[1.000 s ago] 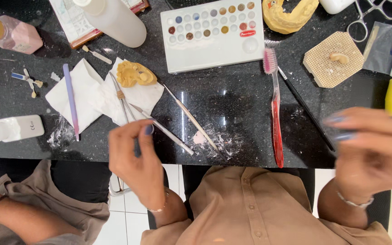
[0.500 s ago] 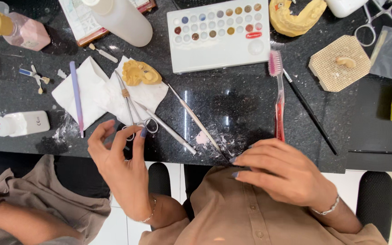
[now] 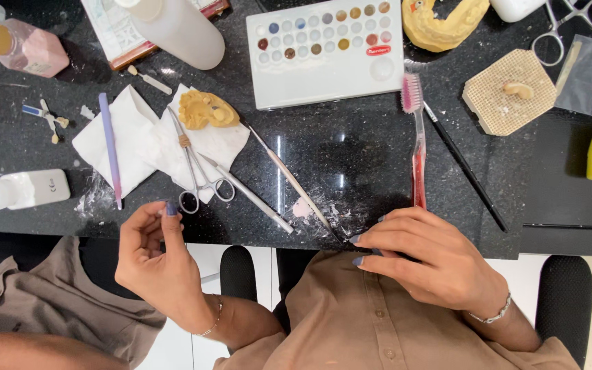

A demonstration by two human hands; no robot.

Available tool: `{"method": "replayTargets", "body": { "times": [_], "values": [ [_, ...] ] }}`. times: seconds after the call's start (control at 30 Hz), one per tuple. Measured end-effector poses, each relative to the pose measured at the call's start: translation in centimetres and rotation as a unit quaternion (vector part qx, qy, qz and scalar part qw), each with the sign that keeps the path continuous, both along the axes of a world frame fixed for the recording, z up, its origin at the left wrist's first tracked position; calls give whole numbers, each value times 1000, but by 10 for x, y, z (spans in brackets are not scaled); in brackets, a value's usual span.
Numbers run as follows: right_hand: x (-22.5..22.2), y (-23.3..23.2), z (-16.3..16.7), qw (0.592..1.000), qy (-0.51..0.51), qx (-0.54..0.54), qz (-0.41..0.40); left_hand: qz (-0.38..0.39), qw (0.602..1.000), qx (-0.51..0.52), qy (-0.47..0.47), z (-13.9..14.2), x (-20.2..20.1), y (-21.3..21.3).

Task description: The person wipes a small dental crown with a paper tissue, turning it to clean all sides, then sets it down and picks it up with a pair of pliers. They use a fine brush to apply material to the crown over the bench, referring to a shade guide.

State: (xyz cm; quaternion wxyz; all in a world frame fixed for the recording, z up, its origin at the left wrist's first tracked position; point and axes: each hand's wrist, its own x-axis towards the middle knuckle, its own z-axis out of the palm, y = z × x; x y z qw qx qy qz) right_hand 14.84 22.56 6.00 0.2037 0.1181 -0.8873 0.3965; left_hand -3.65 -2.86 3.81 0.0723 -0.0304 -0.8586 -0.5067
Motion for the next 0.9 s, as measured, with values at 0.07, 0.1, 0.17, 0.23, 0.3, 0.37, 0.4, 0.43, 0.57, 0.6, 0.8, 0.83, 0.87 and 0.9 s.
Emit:
{"method": "replayTargets", "body": {
  "times": [0.07,0.1,0.17,0.23,0.3,0.37,0.4,0.43,0.57,0.6,0.8,0.83,0.87,0.9],
  "values": [
    [1,0,1,1000,4,-2,3,-4,1000,-4,1,-2,0,2],
    [1,1,1,1000,5,-4,2,-7,999,-33,21,-3,0,3],
    [2,0,2,1000,6,-7,1,-14,994,-88,60,-4,1,6],
    [3,0,3,1000,3,-9,-4,-8,990,-115,85,-5,1,11],
    [5,0,4,1000,1,-8,-6,-4,987,-128,99,-6,1,15],
    [6,1,4,1000,0,-3,-6,-4,987,-127,102,-7,2,19],
    [7,3,4,1000,1,-3,-8,-13,985,-130,117,-8,3,20],
    [8,4,4,1000,2,-3,-10,-21,982,-134,131,-9,3,21],
    [9,7,5,1000,4,-4,-19,-41,977,-133,161,-14,4,18],
    [9,7,6,1000,4,-3,-17,-47,976,-136,163,-15,3,16],
    [19,11,9,999,12,-3,-35,-61,971,-145,178,-19,5,4],
    [23,12,10,999,11,-7,-49,-67,970,-148,182,-19,6,2],
    [28,14,11,998,10,-10,-62,-74,968,-152,187,-20,8,0],
    [34,15,12,995,3,-11,-96,-77,967,-152,190,-20,8,-1]
  ]
}}
